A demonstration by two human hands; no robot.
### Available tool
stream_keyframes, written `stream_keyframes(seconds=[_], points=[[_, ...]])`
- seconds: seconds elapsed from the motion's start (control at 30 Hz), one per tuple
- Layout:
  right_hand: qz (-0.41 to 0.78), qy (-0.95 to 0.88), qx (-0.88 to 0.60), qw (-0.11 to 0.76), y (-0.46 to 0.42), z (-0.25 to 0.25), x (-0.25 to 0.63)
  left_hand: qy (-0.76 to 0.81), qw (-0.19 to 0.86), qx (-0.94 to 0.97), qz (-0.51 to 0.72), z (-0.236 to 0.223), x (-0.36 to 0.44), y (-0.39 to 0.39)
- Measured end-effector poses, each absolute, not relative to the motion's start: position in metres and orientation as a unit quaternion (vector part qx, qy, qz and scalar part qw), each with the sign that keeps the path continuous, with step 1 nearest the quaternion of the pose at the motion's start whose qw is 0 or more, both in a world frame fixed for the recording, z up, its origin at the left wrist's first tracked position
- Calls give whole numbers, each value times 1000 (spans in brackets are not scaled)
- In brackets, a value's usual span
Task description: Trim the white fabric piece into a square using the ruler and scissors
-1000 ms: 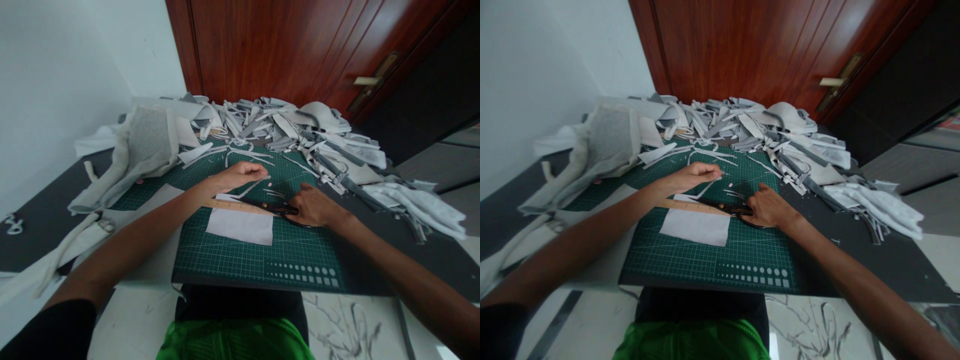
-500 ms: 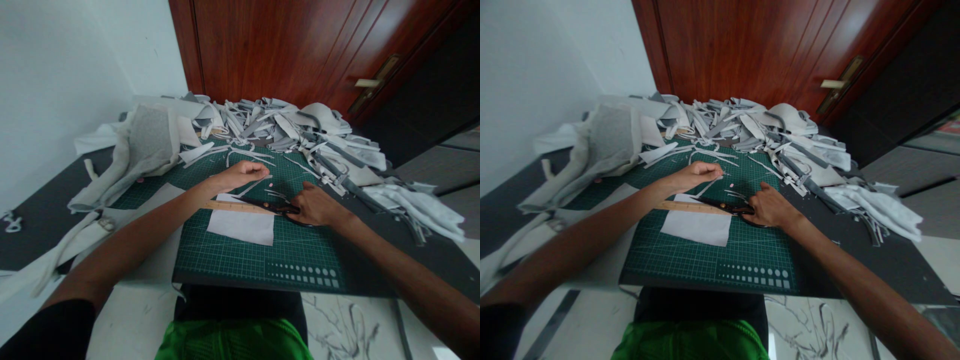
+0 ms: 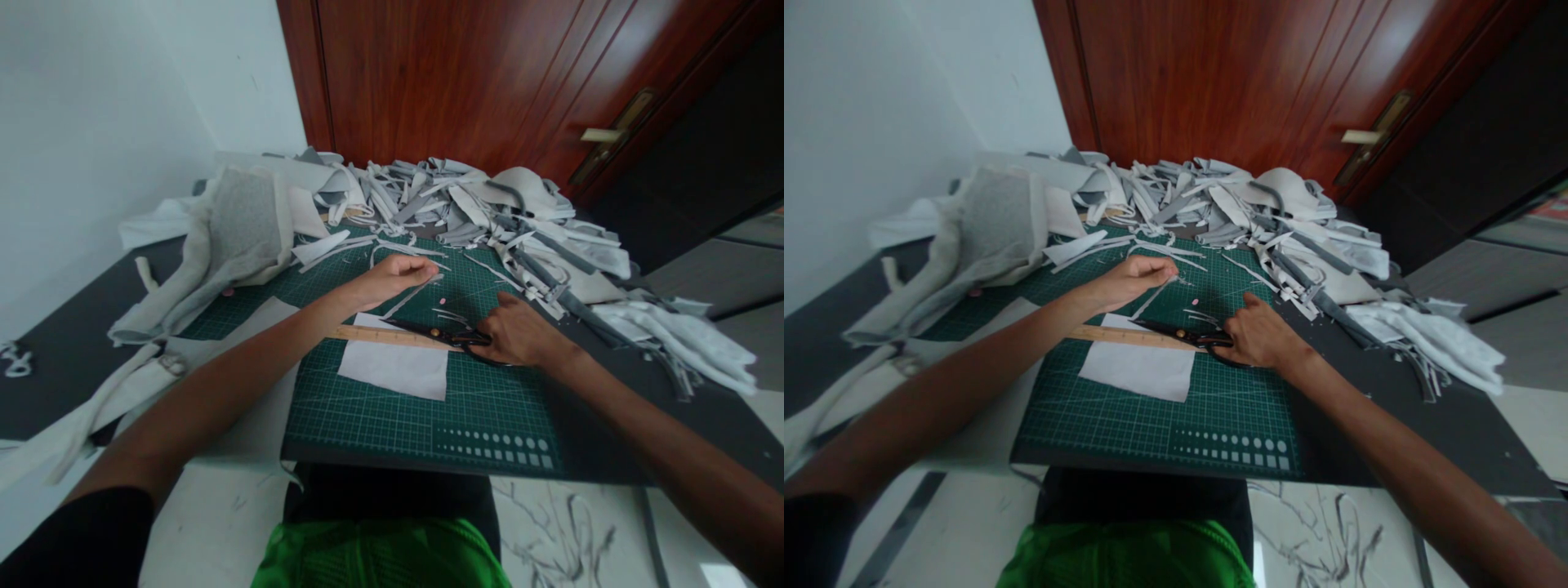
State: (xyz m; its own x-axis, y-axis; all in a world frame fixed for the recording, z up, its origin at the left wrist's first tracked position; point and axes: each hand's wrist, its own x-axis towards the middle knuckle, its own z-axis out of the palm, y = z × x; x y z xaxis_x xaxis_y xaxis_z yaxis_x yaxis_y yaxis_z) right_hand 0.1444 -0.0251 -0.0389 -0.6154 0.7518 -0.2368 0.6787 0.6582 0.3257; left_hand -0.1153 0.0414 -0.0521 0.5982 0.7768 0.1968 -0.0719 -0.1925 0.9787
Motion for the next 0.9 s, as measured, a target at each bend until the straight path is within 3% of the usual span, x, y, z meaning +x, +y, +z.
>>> stream_keyframes(seconds=[0.9], points=[[35, 894, 413, 172, -24, -41, 122, 225, 587, 685, 367, -67, -111, 42]])
